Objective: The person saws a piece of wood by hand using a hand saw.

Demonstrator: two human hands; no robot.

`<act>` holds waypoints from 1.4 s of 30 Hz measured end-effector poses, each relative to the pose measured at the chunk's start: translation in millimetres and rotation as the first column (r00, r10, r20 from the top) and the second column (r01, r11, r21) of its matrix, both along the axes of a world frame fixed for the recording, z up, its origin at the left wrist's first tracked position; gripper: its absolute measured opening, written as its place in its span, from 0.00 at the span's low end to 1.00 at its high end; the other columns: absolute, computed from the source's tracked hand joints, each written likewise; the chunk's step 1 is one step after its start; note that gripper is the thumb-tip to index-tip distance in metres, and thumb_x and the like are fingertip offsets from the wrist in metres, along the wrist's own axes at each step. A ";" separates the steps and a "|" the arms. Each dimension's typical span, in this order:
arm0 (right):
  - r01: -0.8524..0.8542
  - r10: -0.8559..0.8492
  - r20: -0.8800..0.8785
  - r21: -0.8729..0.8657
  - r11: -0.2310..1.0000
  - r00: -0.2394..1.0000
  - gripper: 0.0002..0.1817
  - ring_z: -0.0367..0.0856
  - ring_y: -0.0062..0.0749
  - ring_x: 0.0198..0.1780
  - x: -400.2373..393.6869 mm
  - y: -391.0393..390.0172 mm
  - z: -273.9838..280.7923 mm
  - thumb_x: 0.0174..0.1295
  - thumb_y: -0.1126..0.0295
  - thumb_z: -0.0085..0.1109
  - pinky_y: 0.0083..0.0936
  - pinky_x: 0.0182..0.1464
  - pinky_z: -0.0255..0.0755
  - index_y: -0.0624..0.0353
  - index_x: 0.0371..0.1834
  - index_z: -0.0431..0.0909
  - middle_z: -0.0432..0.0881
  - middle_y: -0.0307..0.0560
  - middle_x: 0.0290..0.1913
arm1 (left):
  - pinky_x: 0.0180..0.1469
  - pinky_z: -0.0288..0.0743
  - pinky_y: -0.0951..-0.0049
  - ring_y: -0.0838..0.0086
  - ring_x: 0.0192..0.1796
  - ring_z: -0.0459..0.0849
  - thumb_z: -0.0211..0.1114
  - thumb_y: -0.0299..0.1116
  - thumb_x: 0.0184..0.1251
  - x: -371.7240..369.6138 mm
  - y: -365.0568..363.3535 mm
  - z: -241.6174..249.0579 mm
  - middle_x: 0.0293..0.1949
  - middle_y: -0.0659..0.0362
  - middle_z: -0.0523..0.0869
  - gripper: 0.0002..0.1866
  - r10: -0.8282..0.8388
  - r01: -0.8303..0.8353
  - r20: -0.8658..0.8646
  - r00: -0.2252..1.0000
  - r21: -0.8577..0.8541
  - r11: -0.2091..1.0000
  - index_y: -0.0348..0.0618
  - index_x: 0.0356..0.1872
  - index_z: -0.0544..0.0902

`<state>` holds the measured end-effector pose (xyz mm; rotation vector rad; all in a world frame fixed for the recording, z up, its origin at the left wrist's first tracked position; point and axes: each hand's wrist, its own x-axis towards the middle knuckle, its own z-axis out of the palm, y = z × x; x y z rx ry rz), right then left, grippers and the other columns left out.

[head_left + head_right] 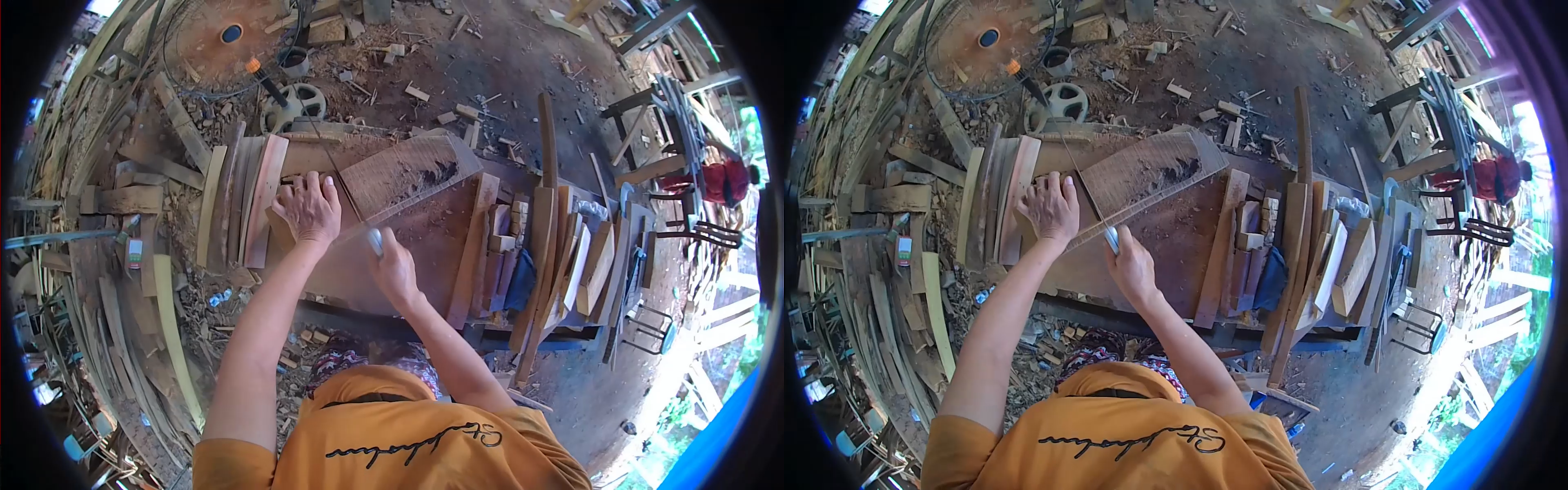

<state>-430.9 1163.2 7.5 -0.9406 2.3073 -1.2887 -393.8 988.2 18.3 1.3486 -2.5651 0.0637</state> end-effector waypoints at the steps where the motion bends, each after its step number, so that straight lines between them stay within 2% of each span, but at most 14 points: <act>1: -0.007 0.007 -0.015 -0.014 1.000 1.000 0.11 0.80 0.64 0.34 6.7 22.2 1.9 0.66 0.67 0.60 0.52 0.33 0.72 0.59 0.39 0.68 0.80 0.63 0.29 | 0.59 0.56 0.49 0.59 0.52 0.76 0.49 0.50 0.74 -0.1 -0.8 -4.0 0.44 0.55 0.84 0.17 -0.002 0.001 -0.031 1.000 -0.048 0.999 0.50 0.43 0.80; 9: 0.040 -0.080 0.185 0.211 0.977 0.980 0.12 0.80 0.67 0.33 86.6 245.0 -6.2 0.63 0.67 0.67 0.44 0.31 0.73 0.61 0.36 0.72 0.81 0.63 0.28 | 0.60 0.55 0.49 0.59 0.52 0.76 0.51 0.49 0.73 0.8 -0.1 -6.4 0.44 0.54 0.83 0.16 0.022 -0.023 -0.109 0.994 -0.011 1.000 0.50 0.45 0.78; 11: 0.144 -0.202 0.330 0.193 0.970 0.922 0.10 0.81 0.47 0.26 96.9 287.8 6.4 0.62 0.67 0.67 0.35 0.30 0.72 0.60 0.37 0.77 0.80 0.56 0.26 | 0.61 0.55 0.49 0.59 0.51 0.76 0.52 0.49 0.73 0.9 -2.6 -12.8 0.45 0.54 0.83 0.16 0.031 -0.032 -0.135 0.990 -0.006 0.999 0.50 0.47 0.77; 14: 0.167 -0.228 0.309 0.212 0.963 0.923 0.10 0.80 0.38 0.26 90.9 331.2 30.9 0.62 0.68 0.67 0.32 0.31 0.72 0.60 0.39 0.78 0.80 0.53 0.27 | 0.62 0.55 0.47 0.58 0.55 0.75 0.52 0.52 0.72 4.1 -3.2 -15.6 0.48 0.52 0.82 0.19 0.003 -0.002 -0.189 0.982 0.003 1.000 0.50 0.51 0.75; 17: 0.281 -0.319 0.202 0.197 0.939 0.926 0.10 0.80 0.41 0.27 86.8 341.5 42.0 0.62 0.68 0.68 0.32 0.32 0.72 0.59 0.39 0.78 0.80 0.53 0.28 | 0.65 0.52 0.44 0.55 0.60 0.73 0.55 0.59 0.70 5.1 1.9 -4.4 0.54 0.50 0.80 0.27 -0.042 0.050 -0.198 0.979 0.035 0.998 0.51 0.58 0.73; 20: 0.495 -0.486 -0.103 0.121 0.860 0.868 0.11 0.80 0.50 0.28 53.9 321.3 44.6 0.63 0.66 0.67 0.36 0.33 0.73 0.60 0.39 0.77 0.80 0.54 0.28 | 0.68 0.49 0.40 0.52 0.68 0.67 0.59 0.67 0.63 10.9 2.6 12.8 0.62 0.48 0.74 0.40 -0.083 0.098 -0.081 0.993 0.203 0.974 0.51 0.68 0.66; 23: 0.624 -0.583 -0.271 0.095 0.776 0.766 0.12 0.80 0.57 0.32 15.9 305.9 47.5 0.64 0.65 0.66 0.42 0.35 0.72 0.61 0.37 0.75 0.79 0.57 0.29 | 0.71 0.46 0.35 0.49 0.75 0.56 0.67 0.73 0.50 15.8 1.5 31.8 0.73 0.47 0.60 0.59 -0.185 0.160 0.029 0.982 0.387 0.908 0.55 0.78 0.51; 26: 0.669 -0.606 -0.365 0.066 0.740 0.707 0.13 0.78 0.58 0.33 -20.0 312.0 26.7 0.64 0.63 0.66 0.44 0.35 0.71 0.61 0.37 0.74 0.78 0.57 0.30 | 0.73 0.43 0.35 0.50 0.78 0.52 0.69 0.72 0.48 32.1 -5.1 20.5 0.75 0.47 0.57 0.62 -0.297 0.263 0.042 0.954 0.354 0.897 0.54 0.79 0.47; 28: 0.672 -0.540 -0.491 0.135 0.728 0.683 0.14 0.78 0.58 0.33 -38.6 316.0 15.5 0.64 0.63 0.66 0.44 0.35 0.70 0.60 0.37 0.72 0.77 0.57 0.31 | 0.73 0.43 0.36 0.49 0.78 0.50 0.72 0.69 0.46 28.2 3.6 44.7 0.76 0.45 0.54 0.64 -0.293 0.235 0.085 0.952 0.408 0.882 0.54 0.79 0.46; 32: 0.689 -0.519 -0.502 0.244 0.682 0.692 0.20 0.81 0.60 0.47 -49.7 308.3 6.6 0.62 0.61 0.66 0.46 0.45 0.75 0.62 0.51 0.75 0.82 0.61 0.43 | 0.76 0.40 0.38 0.46 0.80 0.44 0.81 0.61 0.40 32.5 11.1 68.4 0.78 0.42 0.49 0.70 -0.327 0.202 0.214 0.920 0.455 0.867 0.52 0.80 0.43; 35: 0.611 -0.431 -0.472 0.345 0.712 0.769 0.29 0.79 0.56 0.55 -44.8 302.4 -6.1 0.59 0.60 0.69 0.46 0.53 0.74 0.61 0.60 0.71 0.78 0.58 0.55 | 0.75 0.36 0.30 0.43 0.80 0.42 0.82 0.55 0.40 38.7 -3.7 33.6 0.78 0.40 0.48 0.70 -0.363 0.280 0.051 0.930 0.540 0.793 0.50 0.80 0.42; 36: 0.564 -0.415 -0.404 0.387 0.730 0.815 0.32 0.77 0.56 0.57 -42.7 303.0 -8.3 0.58 0.59 0.69 0.46 0.55 0.73 0.59 0.63 0.70 0.77 0.57 0.57 | 0.74 0.38 0.28 0.41 0.80 0.45 0.82 0.55 0.42 38.0 9.9 74.6 0.78 0.39 0.50 0.69 -0.367 0.273 0.080 0.927 0.527 0.805 0.52 0.80 0.41; 39: 0.517 -0.258 -0.483 0.539 0.665 0.837 0.39 0.76 0.57 0.56 -39.1 310.9 -26.9 0.55 0.57 0.71 0.48 0.54 0.72 0.54 0.70 0.64 0.74 0.57 0.55 | 0.73 0.48 0.32 0.40 0.75 0.58 0.84 0.54 0.38 42.8 11.0 61.6 0.74 0.39 0.57 0.68 -0.298 0.232 0.100 0.949 0.418 0.879 0.55 0.78 0.45; 42: 0.469 -0.160 -0.491 0.609 0.640 0.856 0.39 0.72 0.59 0.59 -42.3 314.2 -32.2 0.58 0.51 0.68 0.51 0.54 0.69 0.53 0.71 0.64 0.72 0.62 0.55 | 0.78 0.40 0.39 0.41 0.78 0.52 0.83 0.54 0.39 40.0 9.9 53.5 0.76 0.36 0.53 0.75 -0.292 0.180 0.221 0.930 0.419 0.890 0.45 0.79 0.34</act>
